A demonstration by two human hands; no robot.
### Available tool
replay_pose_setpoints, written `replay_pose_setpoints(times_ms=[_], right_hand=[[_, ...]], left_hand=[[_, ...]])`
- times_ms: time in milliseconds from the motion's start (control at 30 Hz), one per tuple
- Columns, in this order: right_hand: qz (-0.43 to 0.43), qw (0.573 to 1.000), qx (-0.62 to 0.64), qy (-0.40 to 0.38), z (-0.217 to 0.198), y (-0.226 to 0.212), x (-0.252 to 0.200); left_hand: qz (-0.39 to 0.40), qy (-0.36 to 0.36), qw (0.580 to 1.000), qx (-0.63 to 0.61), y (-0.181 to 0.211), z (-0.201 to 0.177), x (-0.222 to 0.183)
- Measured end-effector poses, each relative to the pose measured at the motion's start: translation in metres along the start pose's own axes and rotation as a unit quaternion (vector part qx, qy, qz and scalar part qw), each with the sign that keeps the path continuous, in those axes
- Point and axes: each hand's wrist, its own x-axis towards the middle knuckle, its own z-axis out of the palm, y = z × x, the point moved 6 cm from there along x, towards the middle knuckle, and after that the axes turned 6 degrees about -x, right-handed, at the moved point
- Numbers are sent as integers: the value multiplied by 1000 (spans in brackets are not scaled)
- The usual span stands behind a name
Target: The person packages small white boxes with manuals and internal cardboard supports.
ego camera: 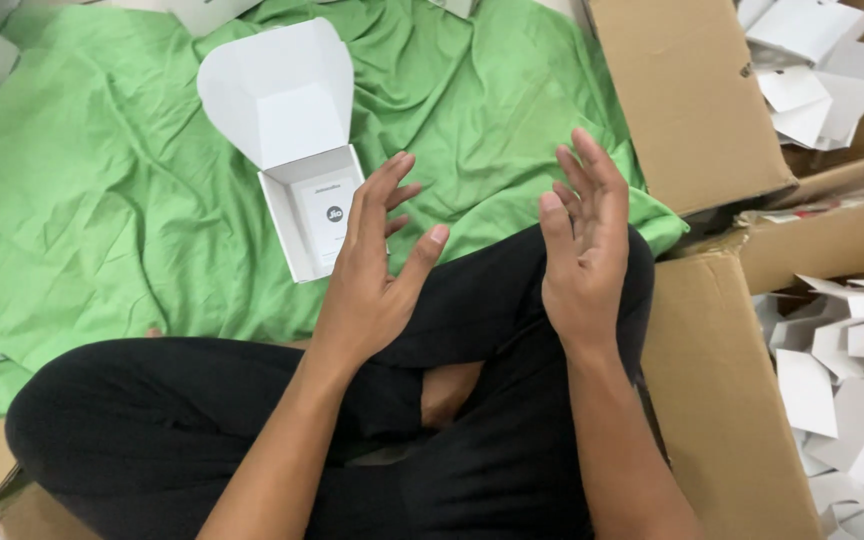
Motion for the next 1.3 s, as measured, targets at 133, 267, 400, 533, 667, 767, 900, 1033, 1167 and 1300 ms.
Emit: replay_pose_setpoints(times_ms=[133, 267, 400, 533, 667, 767, 900, 1033, 1167, 1300], right_hand=[[6, 999, -16, 42, -40, -3, -5], [12, 995, -29, 91, -84, -2, -19], [22, 987, -83, 135, -132, 0, -39], [63, 974, -119, 182, -183, 0, -65], [78, 961, -143, 222, -224, 7, -92], [99, 947, -180, 246, -247, 7, -110], [131, 909, -297, 262, -273, 0, -126], [199, 760, -572, 235, -309, 8, -151], [347, 623, -673, 195, -347, 38, -182], [356, 627, -669, 179, -359, 53, -201]], left_hand=[[1, -31, 999, -41, 10, 38, 13], [21, -76, 993, -87, 27, 85, 21], [58, -136, 985, -92, 44, 138, 28], [76, -199, 973, -89, 59, 189, 22], [93, -259, 957, -95, 75, 231, 15], [97, -294, 944, -110, 84, 259, 9], [85, -334, 929, -134, 88, 292, -1], [73, -362, 916, -155, 81, 314, -14], [67, -387, 912, -123, 67, 321, -18], [61, -384, 914, -113, 63, 317, -23]])
